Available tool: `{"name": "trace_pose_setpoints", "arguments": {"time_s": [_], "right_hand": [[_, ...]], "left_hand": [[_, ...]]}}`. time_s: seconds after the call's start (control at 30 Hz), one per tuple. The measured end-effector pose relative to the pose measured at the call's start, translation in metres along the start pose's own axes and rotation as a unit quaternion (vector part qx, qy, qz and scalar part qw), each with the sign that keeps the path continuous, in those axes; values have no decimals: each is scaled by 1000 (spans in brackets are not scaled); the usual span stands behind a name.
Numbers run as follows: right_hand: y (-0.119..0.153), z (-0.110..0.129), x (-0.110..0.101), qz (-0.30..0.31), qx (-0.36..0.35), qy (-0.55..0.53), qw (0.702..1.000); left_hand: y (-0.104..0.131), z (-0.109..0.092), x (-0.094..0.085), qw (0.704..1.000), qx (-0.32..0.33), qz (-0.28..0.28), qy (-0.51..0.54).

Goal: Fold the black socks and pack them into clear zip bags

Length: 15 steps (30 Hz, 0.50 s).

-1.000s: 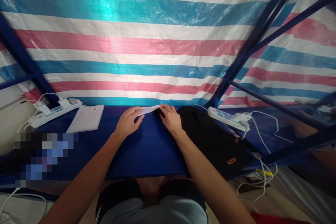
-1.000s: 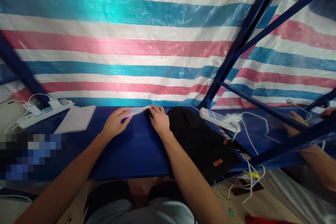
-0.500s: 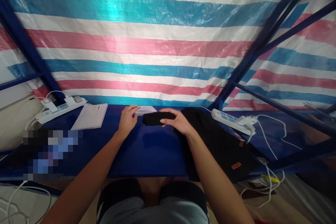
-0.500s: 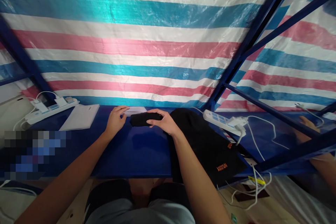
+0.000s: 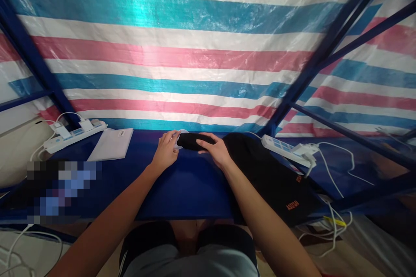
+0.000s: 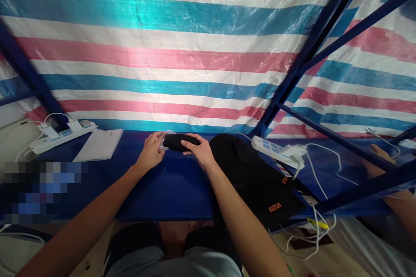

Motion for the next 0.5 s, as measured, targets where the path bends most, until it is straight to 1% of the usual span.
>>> {"name": "trace_pose_setpoints", "arguments": {"time_s": [0.07, 0.1, 0.17, 0.2, 0.27, 0.33, 0.4, 0.43, 0.5], "right_hand": [[3, 4, 2, -8, -28, 30, 999], [5, 6, 2, -13, -54, 58, 997], [10, 14, 4, -29, -140, 134, 981], [14, 19, 7, -35, -197, 177, 964], [23, 27, 16, -25, -312, 258, 914], [32, 26, 29, 25, -387, 322, 864], [38, 21, 39, 81, -420, 366, 826], [39, 19, 42, 99, -428, 382, 813], [40, 18, 43, 109, -437, 395, 801]], "left_hand": [[0, -6, -1, 1000, 9, 4, 4], [0, -7, -2, 1000, 10, 1, 7], [0, -10, -3, 1000, 11, -7, 15], [0, -12, -3, 1000, 14, -9, 19], [1, -15, -2, 999, 25, -8, 35], [2, -20, 0, 997, 41, -1, 61], [2, -24, 0, 995, 56, 7, 87], [2, -26, -1, 993, 63, 13, 95], [2, -25, -4, 993, 74, 28, 92]]}}
Point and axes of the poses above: each hand's wrist, its own y-axis away from the middle knuckle, its own x-axis out of the palm, z = x × y, the point moved 7 cm from there along -y, towards the middle knuckle, and after that the axes turned 10 degrees about -z, right-handed, at the moved point
